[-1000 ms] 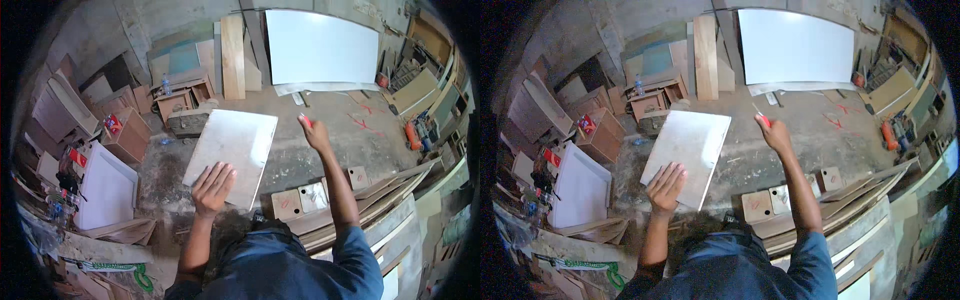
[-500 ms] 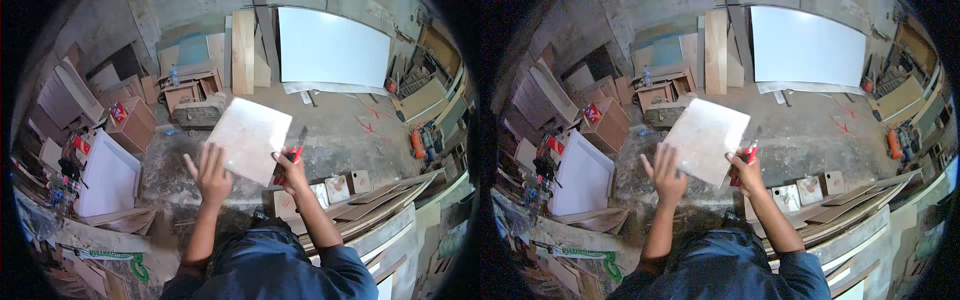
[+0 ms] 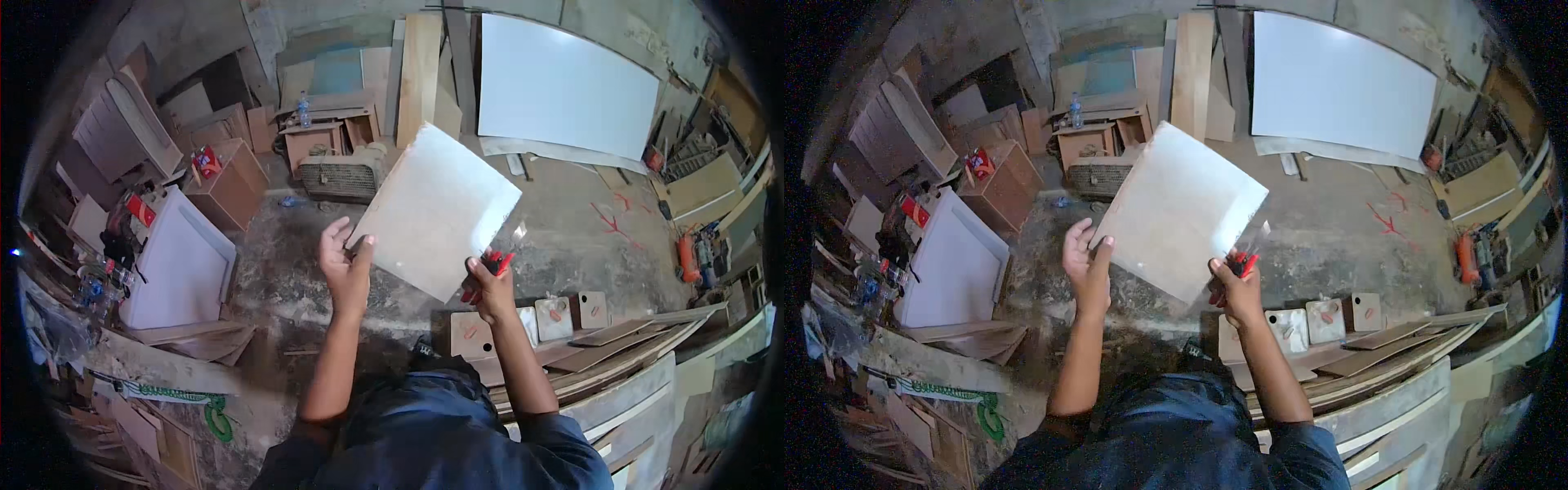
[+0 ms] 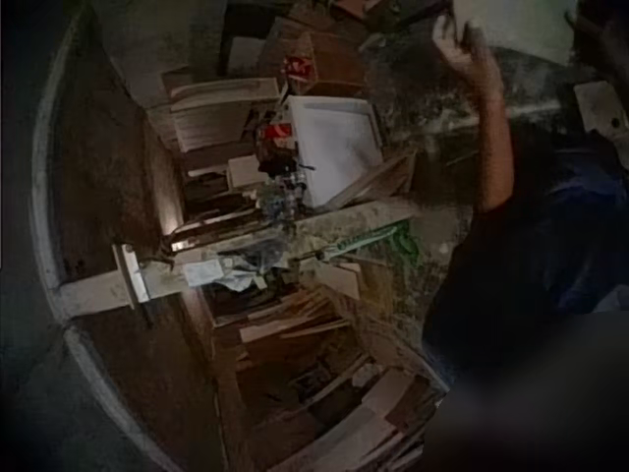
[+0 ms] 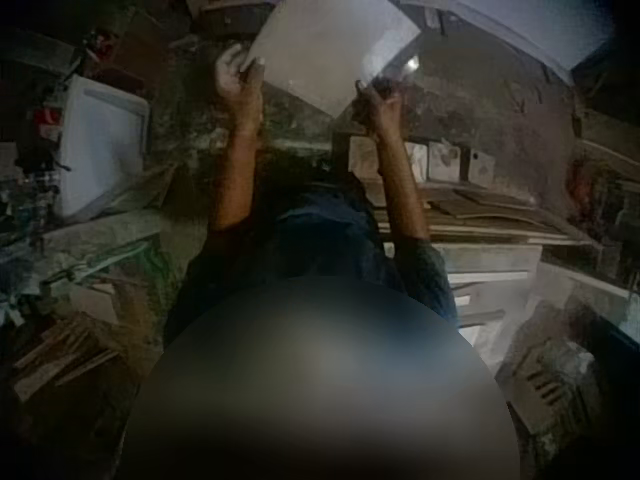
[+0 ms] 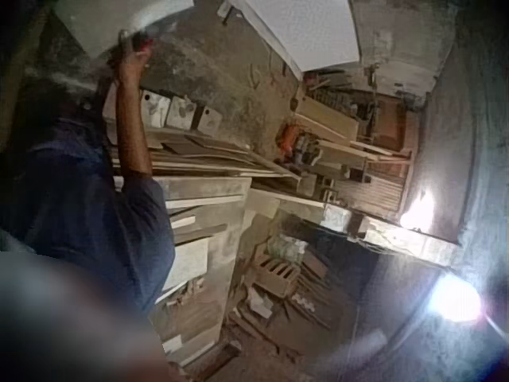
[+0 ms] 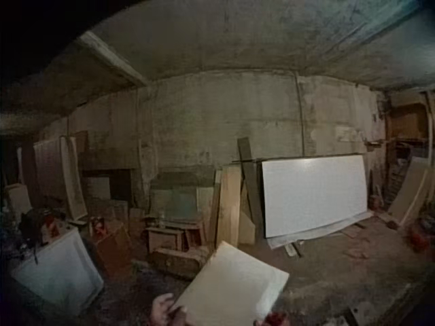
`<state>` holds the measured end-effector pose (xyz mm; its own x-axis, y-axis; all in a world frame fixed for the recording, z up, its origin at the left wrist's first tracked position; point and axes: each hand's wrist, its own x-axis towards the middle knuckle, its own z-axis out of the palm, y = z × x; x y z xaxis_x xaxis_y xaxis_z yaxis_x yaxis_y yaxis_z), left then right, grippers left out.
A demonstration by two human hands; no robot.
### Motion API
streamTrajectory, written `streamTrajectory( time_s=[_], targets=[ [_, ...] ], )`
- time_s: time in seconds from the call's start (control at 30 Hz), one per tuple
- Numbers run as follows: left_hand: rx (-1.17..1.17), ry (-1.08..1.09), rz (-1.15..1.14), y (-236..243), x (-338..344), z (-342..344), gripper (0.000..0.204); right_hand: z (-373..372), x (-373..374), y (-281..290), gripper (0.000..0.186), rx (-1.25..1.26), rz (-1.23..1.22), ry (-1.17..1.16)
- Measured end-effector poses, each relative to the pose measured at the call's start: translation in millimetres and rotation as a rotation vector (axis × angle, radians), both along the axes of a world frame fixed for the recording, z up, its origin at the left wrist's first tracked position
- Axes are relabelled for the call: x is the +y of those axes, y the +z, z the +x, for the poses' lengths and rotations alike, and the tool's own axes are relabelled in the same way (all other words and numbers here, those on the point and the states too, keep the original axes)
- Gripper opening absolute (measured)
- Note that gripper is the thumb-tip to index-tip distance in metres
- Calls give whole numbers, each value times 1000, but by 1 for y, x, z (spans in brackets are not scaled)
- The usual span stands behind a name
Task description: Trim or scrape the edges of a plywood board using a utility knife.
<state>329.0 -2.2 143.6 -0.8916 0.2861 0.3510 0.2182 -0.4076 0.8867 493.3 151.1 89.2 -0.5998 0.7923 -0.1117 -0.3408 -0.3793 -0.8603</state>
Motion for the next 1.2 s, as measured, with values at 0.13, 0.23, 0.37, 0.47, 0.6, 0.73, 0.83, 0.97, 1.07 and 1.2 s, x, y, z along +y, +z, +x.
streamTrajectory(
  time_s=[0.13, 0.23, 0.37, 0.47, 0.6, 0.73, 0.83, 0.97, 1.07, 1.2],
  targets=[
    [213, 80, -167, -1, -6, -13, 31, 3, -4, 1, 24, -21, 143, 42],
    [263, 128, -230, -1, -6, -16, 25, 5, -6, 3, 22, -112, 117, 68],
    [512, 340, -406, 3, -7, -18, 16, 8, -3, -2, 22, -89, 154, 89],
    [778, 483, -414, 10, -8, -17, 14, 7, -8, 3, 20, -77, 167, 93],
    [869, 509, -439, 5, -8, -19, 13, 8, -7, 3, 20, -110, 172, 100],
    [881, 525, -449, 1, -6, -21, 12, 7, -8, 3, 21, -70, 215, 74],
    [869, 532, -471, 3, -5, -19, 11, 11, -11, 12, 22, -112, 200, 90],
    [859, 530, -555, 12, -3, -15, 10, 13, -10, 14, 22, -130, 201, 105],
    [813, 508, -438, 12, -5, -21, 10, 12, -11, 14, 22, -115, 175, 73],
    [319, 265, -268, 1, -6, -35, 12, 11, -11, 14, 22, -89, 121, 3]
  ],
)
